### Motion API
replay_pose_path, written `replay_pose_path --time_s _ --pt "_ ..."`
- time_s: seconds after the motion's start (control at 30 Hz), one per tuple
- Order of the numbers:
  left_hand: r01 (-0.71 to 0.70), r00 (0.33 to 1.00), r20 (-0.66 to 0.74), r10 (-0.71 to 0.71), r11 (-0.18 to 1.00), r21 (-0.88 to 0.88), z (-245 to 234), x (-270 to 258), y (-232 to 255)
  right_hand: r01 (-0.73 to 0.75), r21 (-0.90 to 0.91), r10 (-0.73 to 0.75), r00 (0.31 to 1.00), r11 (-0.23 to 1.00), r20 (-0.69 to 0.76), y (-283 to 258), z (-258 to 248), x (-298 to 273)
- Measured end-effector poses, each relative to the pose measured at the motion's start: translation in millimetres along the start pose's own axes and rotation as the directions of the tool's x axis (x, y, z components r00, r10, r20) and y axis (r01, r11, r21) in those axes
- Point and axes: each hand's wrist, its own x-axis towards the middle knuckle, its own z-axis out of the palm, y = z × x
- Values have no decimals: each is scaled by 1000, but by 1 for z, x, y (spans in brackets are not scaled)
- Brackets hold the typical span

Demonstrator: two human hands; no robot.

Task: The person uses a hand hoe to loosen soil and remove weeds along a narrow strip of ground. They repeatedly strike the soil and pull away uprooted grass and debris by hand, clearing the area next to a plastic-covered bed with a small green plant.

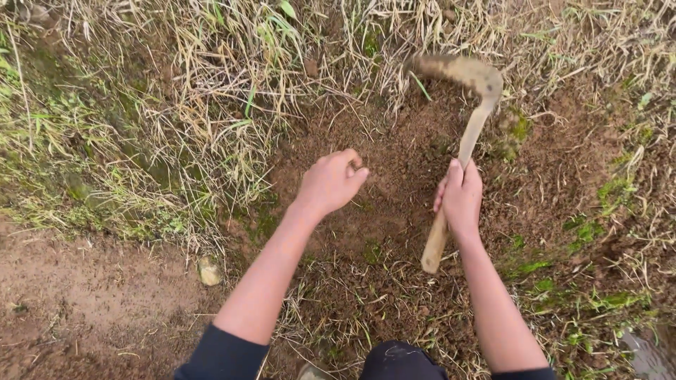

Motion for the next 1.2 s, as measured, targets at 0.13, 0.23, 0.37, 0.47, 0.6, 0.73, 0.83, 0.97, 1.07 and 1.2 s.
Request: replay_pose_path --time_s 0.13,0.23,0.37,0.47,0.6,0.73,0.83,0.97,1.07,1.2 --pt "-40 999 -3 40 988 -152 1 8 26 -108 -15 108 993 994 -50 3 4 -16" --pt "-69 997 15 75 966 -251 -2 4 31 -96 -32 94 994 995 -52 -6 13 -2" --pt "-137 991 -28 134 947 -290 -9 -4 12 -49 -53 46 998 997 -44 -14 28 16" --pt "-135 991 -74 116 918 -373 -1 -17 -7 -95 -100 92 995 990 -30 -4 16 7" --pt "-75 995 -93 28 830 -553 17 -38 -24 -146 -195 143 989 970 -28 -29 -4 -20" --pt "1 999 -40 -31 800 -600 42 -48 -32 -117 -230 100 992 966 -81 -34 -3 -4" --pt "7 1000 -20 -23 803 -596 56 -38 -33 -104 -189 81 989 977 -127 -24 17 3" --pt "-28 993 -109 -32 862 -506 76 -26 -41 -126 -83 112 981 988 -155 -3 44 -32" --pt "-50 988 -151 -30 864 -500 82 -21 -45 -205 54 211 958 977 -192 -4 62 -58" --pt "-103 972 -233 -24 849 -519 85 -20 -45 -207 112 227 948 972 -221 -18 75 -40"
